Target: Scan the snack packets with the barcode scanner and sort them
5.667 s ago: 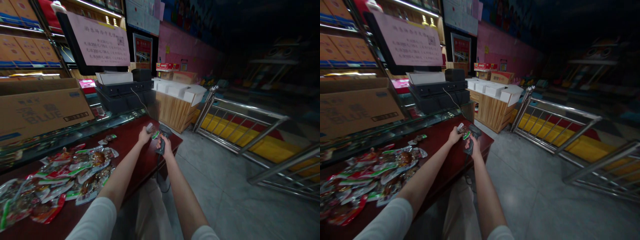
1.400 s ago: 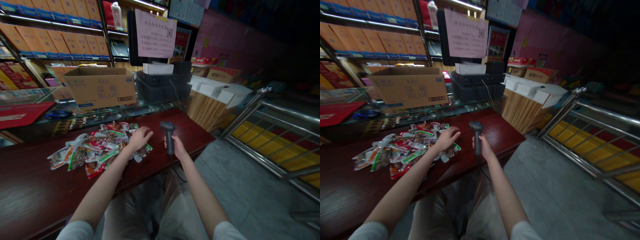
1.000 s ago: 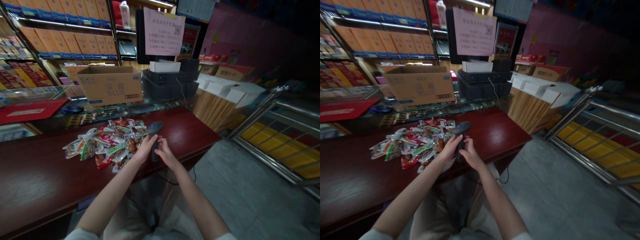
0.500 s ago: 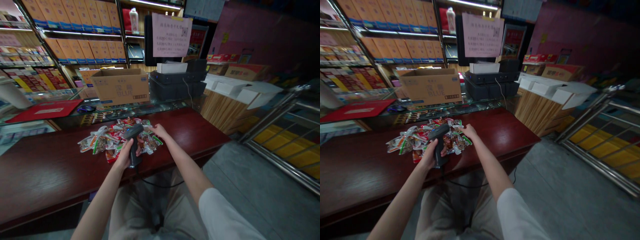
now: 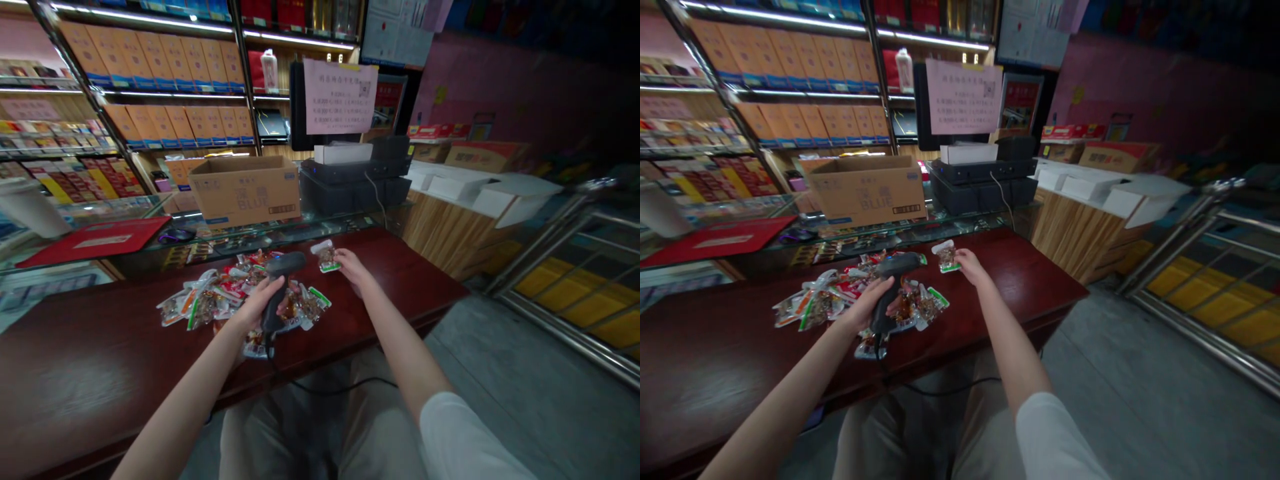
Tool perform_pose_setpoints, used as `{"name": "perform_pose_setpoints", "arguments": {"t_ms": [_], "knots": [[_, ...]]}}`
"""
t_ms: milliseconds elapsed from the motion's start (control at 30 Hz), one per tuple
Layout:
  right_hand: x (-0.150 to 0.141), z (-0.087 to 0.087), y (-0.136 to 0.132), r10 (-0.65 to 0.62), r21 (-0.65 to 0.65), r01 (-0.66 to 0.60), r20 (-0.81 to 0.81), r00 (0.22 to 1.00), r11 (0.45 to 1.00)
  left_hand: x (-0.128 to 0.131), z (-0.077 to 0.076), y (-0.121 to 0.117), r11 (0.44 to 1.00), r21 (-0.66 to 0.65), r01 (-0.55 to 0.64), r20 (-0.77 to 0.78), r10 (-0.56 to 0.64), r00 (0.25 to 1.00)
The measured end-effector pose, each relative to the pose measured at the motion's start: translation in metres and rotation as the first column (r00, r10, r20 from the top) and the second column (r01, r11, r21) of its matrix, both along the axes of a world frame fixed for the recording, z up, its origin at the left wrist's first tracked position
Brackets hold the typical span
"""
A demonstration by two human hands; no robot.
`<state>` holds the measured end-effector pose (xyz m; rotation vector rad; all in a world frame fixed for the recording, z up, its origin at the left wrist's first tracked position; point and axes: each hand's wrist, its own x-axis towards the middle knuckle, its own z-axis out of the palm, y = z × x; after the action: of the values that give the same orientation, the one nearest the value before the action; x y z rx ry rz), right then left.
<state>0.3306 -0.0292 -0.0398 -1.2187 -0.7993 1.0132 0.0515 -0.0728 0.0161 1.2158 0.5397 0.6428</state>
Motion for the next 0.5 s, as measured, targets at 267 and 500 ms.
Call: {"name": "perform_pose_setpoints", "arguments": {"t_ms": [267,500], "knots": [[0.036,-0.020,-0.009,-0.150,0.091,0.162,-0.127,0.981,0.983,0.020,-0.010,0.002,0.998,-0.028,0.060,0.045,-0.059,0.997],[0.027,-0.016,-0.012,-0.069,0.190,0.090,-0.115,0.991,0.978,0.017,-0.019,-0.005,0.995,-0.084,0.058,0.029,-0.055,0.998]]}}
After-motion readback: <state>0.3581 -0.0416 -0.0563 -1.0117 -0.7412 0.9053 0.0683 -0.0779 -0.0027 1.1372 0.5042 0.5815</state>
